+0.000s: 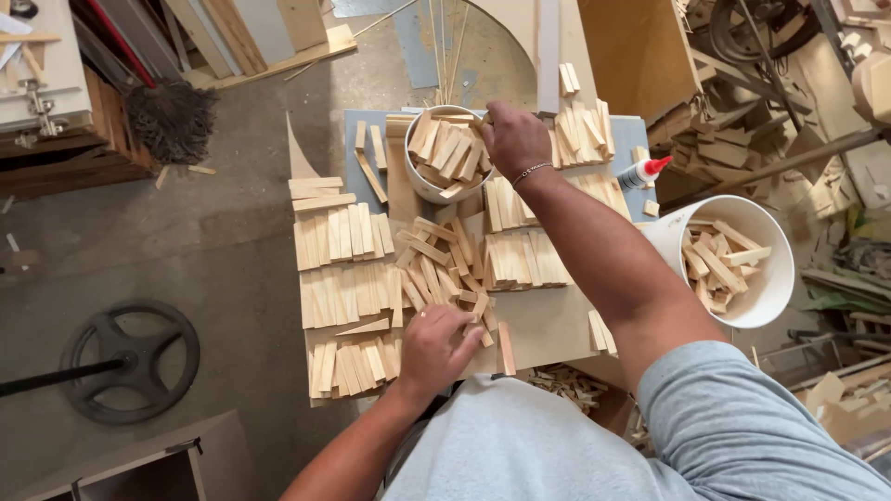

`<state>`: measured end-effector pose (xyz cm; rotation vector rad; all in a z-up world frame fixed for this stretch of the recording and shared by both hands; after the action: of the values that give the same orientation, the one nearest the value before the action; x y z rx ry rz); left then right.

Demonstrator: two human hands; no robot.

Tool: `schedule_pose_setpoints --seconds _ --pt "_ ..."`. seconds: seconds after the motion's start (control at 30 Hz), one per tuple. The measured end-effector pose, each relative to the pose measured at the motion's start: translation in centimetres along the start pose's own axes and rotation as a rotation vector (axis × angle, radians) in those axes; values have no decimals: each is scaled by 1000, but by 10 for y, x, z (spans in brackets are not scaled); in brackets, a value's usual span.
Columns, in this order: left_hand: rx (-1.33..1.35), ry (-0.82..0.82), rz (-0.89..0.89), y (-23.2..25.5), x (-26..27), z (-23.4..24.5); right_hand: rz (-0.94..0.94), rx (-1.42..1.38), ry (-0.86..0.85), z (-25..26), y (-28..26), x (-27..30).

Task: Sorting and stacking small wooden slats on a workbench

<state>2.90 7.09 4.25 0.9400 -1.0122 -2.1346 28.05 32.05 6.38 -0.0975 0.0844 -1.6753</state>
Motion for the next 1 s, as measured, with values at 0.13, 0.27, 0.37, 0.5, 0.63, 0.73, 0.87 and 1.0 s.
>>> schedule_pose_setpoints --seconds 0.13,0.27,0.37,0.5,0.63,0.73,0.87,1.0 --pt "44 -54 130 -7 27 17 -29 53 -116 -14 -7 -20" --pt "12 -173 307 5 23 39 -126 -242 -278 21 2 -18" --pt "-2 -139 297 15 17 48 -100 -385 -204 57 26 1" --pt "-39 -125 229 36 6 47 -4 -484 47 101 72 83" --pt "-1 -178 138 50 -3 14 -74 -458 87 104 120 209" --pt "51 -262 104 61 -7 -27 -454 -666 56 55 198 324" --pt "6 -494 110 76 -18 -98 -672 -639 2 -5 230 432" --pt "-80 -801 71 91 -29 -176 -476 -384 -21 -53 194 476"
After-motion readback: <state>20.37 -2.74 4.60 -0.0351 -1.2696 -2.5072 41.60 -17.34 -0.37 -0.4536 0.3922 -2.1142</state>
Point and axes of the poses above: each hand's wrist, its own x-axis away from the middle knuckle, its own z-axis out of the back of the hand, y = z × x, the point moved 10 cm from there along -x, towards the middle knuckle, and after that the axes turned 13 degrees about -y, right-handed, at the moved point
